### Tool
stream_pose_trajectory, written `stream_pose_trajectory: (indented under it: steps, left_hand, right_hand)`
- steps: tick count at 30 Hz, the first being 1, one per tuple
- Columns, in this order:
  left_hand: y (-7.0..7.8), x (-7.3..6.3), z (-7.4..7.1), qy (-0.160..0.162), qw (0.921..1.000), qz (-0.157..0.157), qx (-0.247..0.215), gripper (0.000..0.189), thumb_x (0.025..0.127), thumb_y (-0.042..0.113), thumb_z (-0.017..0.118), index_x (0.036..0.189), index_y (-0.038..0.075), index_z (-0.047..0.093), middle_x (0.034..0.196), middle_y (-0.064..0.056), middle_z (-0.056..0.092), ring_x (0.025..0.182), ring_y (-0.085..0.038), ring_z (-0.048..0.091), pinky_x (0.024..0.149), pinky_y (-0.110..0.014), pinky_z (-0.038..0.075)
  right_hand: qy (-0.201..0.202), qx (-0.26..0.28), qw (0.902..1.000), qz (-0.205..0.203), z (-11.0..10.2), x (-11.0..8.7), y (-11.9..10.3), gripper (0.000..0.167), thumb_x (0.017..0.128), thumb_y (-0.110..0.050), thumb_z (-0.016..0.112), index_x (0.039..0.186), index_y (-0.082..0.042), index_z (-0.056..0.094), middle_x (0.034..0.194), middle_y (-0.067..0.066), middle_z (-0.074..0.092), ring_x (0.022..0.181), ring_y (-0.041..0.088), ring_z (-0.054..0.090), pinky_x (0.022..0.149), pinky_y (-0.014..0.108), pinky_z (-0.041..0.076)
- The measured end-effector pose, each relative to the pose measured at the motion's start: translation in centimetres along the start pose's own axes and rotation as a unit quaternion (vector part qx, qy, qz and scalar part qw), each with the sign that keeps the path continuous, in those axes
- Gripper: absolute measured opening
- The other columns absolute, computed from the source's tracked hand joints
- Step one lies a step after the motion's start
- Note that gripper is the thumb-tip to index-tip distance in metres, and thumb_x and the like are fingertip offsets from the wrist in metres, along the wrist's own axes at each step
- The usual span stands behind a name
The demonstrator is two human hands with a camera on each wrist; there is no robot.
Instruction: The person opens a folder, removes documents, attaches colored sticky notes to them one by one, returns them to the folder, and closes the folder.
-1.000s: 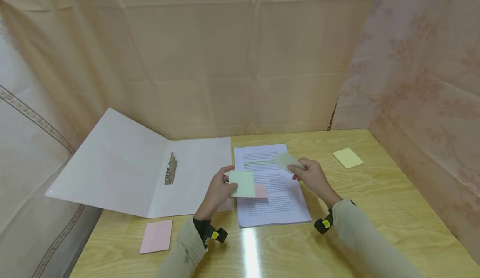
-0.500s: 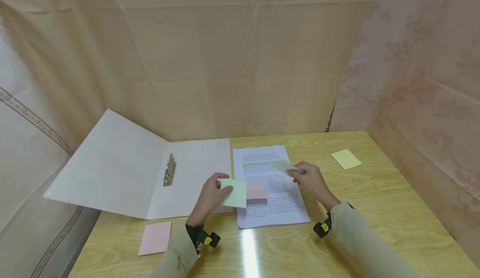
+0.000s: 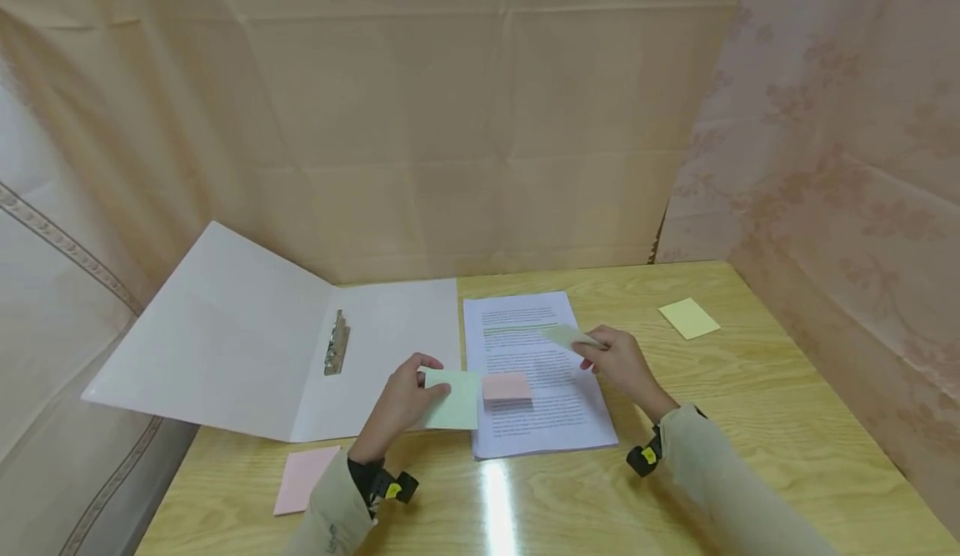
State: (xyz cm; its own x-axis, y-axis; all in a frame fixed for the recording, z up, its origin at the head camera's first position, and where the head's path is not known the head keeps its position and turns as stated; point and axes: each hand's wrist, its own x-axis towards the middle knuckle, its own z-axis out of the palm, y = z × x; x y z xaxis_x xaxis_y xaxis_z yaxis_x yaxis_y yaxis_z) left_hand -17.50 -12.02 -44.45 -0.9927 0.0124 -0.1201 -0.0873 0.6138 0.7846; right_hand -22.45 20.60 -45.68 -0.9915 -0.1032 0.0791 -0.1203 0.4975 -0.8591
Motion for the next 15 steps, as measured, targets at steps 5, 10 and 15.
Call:
stream_pose_trajectory:
  steps: [5, 10, 15]
  left_hand:
    - [-0.7, -0.5, -0.6, -0.015, 0.9998, -0.002, 0.009, 0.031, 0.089, 0.014, 0.069, 0.116, 0.007, 0.057, 0.07, -0.002, 0.041, 0.065, -0.016, 0.04, 0.058, -0.027, 0.032]
    - [-1.4, -1.1, -1.4, -0.024, 0.9992, 0.012, 0.03, 0.028, 0.088, 0.013, 0.07, 0.112, 0.007, 0.058, 0.07, -0.002, 0.039, 0.061, -0.015, 0.037, 0.056, -0.027, 0.03]
    - [-2.1, -1.7, -2.0, -0.035, 0.9981, 0.014, 0.048, 0.027, 0.087, 0.012, 0.07, 0.11, 0.006, 0.058, 0.071, -0.003, 0.041, 0.063, -0.016, 0.038, 0.058, -0.028, 0.031]
  right_hand:
    - [0.001, 0.0, 0.9999, 0.01, 0.1, 0.0, 0.1, 0.023, 0.092, -0.016, 0.066, 0.095, 0.006, 0.071, 0.09, 0.02, 0.066, 0.07, 0.023, 0.062, 0.059, 0.026, 0.05]
    - [-0.003, -0.006, 0.9997, 0.022, 0.2, 0.1, 0.2, 0.021, 0.092, -0.017, 0.066, 0.096, 0.002, 0.072, 0.09, 0.013, 0.065, 0.072, 0.02, 0.061, 0.059, 0.026, 0.049]
    - [-0.003, -0.01, 0.9995, 0.028, 0.3, 0.0, 0.1, 0.021, 0.092, -0.017, 0.065, 0.096, 0.003, 0.072, 0.088, 0.011, 0.064, 0.072, 0.018, 0.059, 0.059, 0.027, 0.048]
